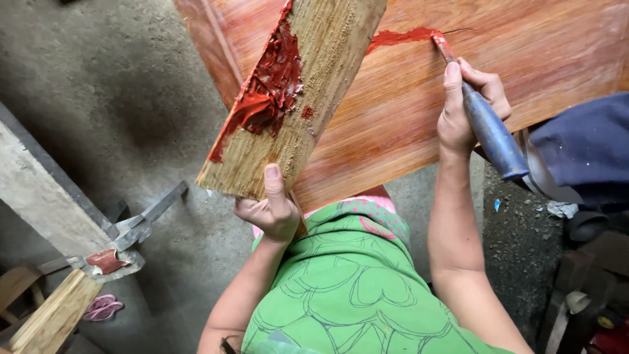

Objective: The person uses a putty knife to apply red filler into a crack on a wooden board. They hold a separate piece of wood with filler in their left hand and repeatedly scoop and spread the material into the gap on the board.

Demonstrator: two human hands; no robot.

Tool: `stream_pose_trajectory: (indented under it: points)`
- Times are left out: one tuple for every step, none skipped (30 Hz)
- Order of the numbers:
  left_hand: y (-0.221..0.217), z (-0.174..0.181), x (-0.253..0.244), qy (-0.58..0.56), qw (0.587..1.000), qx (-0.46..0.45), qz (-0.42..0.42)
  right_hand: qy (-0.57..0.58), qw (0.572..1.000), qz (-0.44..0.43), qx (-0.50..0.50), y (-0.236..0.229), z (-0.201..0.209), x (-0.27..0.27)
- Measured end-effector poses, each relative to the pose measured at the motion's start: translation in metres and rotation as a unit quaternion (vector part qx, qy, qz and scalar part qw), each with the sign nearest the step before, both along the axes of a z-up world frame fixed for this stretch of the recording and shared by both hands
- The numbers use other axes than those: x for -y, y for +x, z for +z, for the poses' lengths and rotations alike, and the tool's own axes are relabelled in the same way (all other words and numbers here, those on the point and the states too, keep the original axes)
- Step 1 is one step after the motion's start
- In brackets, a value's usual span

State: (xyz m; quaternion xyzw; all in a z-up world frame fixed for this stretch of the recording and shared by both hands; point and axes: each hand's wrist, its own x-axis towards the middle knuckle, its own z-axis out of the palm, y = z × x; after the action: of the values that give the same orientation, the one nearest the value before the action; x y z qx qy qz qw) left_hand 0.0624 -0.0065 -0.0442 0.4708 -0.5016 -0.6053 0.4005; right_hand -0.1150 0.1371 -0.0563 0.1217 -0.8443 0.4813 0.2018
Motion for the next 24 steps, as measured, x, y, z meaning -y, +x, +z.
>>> stream_pose_trajectory:
  points:
    - [0.000, 0.001, 0.000, 0.000, 1.000, 0.000, 0.001, 0.000, 1.000, 0.001, 0.000, -0.001, 0.001, -0.002]
    - [0.002, 0.001, 0.001, -0.003, 1.000, 0.011, -0.009, -0.002, 1.000, 0.004, 0.000, 0.000, 0.000, -0.002]
    - [0.005, 0.000, 0.002, -0.006, 1.000, 0.021, -0.019, -0.004, 1.000, 0.006, 0.000, 0.000, 0.000, -0.001]
    - [0.005, 0.001, 0.002, -0.008, 1.000, 0.020, -0.017, -0.006, 1.000, 0.008, -0.001, 0.000, 0.000, -0.001]
    - [0.004, 0.002, 0.002, -0.017, 0.999, 0.026, -0.026, -0.007, 1.000, -0.005, -0.009, 0.000, 0.001, -0.002]
    - [0.002, 0.004, 0.001, -0.026, 0.999, 0.031, -0.034, -0.009, 1.000, -0.019, -0.018, -0.003, 0.002, -0.003]
    - [0.001, 0.005, 0.001, -0.028, 0.999, 0.029, -0.033, -0.011, 1.000, -0.018, -0.020, -0.006, -0.003, -0.008]
    - [0.002, 0.006, 0.002, -0.023, 0.999, 0.035, -0.035, -0.087, 0.996, -0.031, 0.001, -0.008, -0.010, -0.012]
    - [0.002, 0.006, 0.002, -0.018, 0.998, 0.041, -0.037, -0.163, 0.985, -0.044, 0.023, -0.010, -0.017, -0.017]
    - [0.002, 0.006, 0.003, -0.020, 0.998, 0.042, -0.039, -0.165, 0.985, -0.046, 0.023, -0.011, -0.015, -0.015]
    - [0.001, 0.006, 0.003, -0.032, 0.998, 0.037, -0.038, -0.105, 0.993, -0.052, -0.001, -0.011, -0.012, -0.014]
    - [0.000, 0.005, 0.002, -0.043, 0.998, 0.032, -0.040, -0.043, 0.997, -0.060, -0.026, -0.012, -0.010, -0.015]
    - [0.001, 0.004, 0.001, -0.043, 0.998, 0.032, -0.044, -0.043, 0.997, -0.064, -0.026, -0.011, -0.009, -0.014]
    - [0.002, 0.003, 0.002, -0.037, 0.998, 0.037, -0.041, -0.054, 0.997, -0.048, -0.031, -0.010, -0.007, -0.012]
    - [0.003, 0.002, 0.002, -0.031, 0.998, 0.043, -0.039, -0.065, 0.997, -0.032, -0.036, -0.008, -0.006, -0.010]
    - [0.003, 0.003, 0.002, -0.031, 0.998, 0.041, -0.040, -0.064, 0.997, -0.033, -0.038, -0.007, -0.009, -0.008]
    - [0.003, 0.003, 0.002, -0.029, 0.998, 0.037, -0.039, -0.122, 0.991, -0.042, -0.026, -0.006, -0.012, -0.007]
    - [0.003, 0.004, 0.001, -0.026, 0.998, 0.034, -0.035, -0.179, 0.982, -0.049, -0.013, -0.006, -0.015, -0.006]
    - [0.002, 0.004, 0.001, -0.026, 0.999, 0.032, -0.035, -0.179, 0.983, -0.048, -0.015, -0.006, -0.019, -0.006]
    - [0.002, 0.003, 0.002, -0.021, 0.998, 0.041, -0.031, -0.242, 0.968, -0.064, 0.030, -0.005, -0.023, -0.004]
    - [0.003, 0.003, 0.004, -0.016, 0.998, 0.050, -0.027, -0.304, 0.947, -0.079, 0.074, -0.003, -0.028, -0.003]
    - [0.003, 0.004, 0.003, -0.016, 0.998, 0.049, -0.025, -0.304, 0.947, -0.077, 0.075, -0.005, -0.033, -0.005]
    - [0.004, 0.004, 0.002, -0.016, 0.998, 0.048, -0.027, -0.326, 0.936, -0.091, 0.095, -0.006, -0.039, -0.007]
    - [0.005, 0.004, 0.003, -0.016, 0.998, 0.046, -0.027, -0.348, 0.925, -0.104, 0.115, -0.008, -0.045, -0.007]
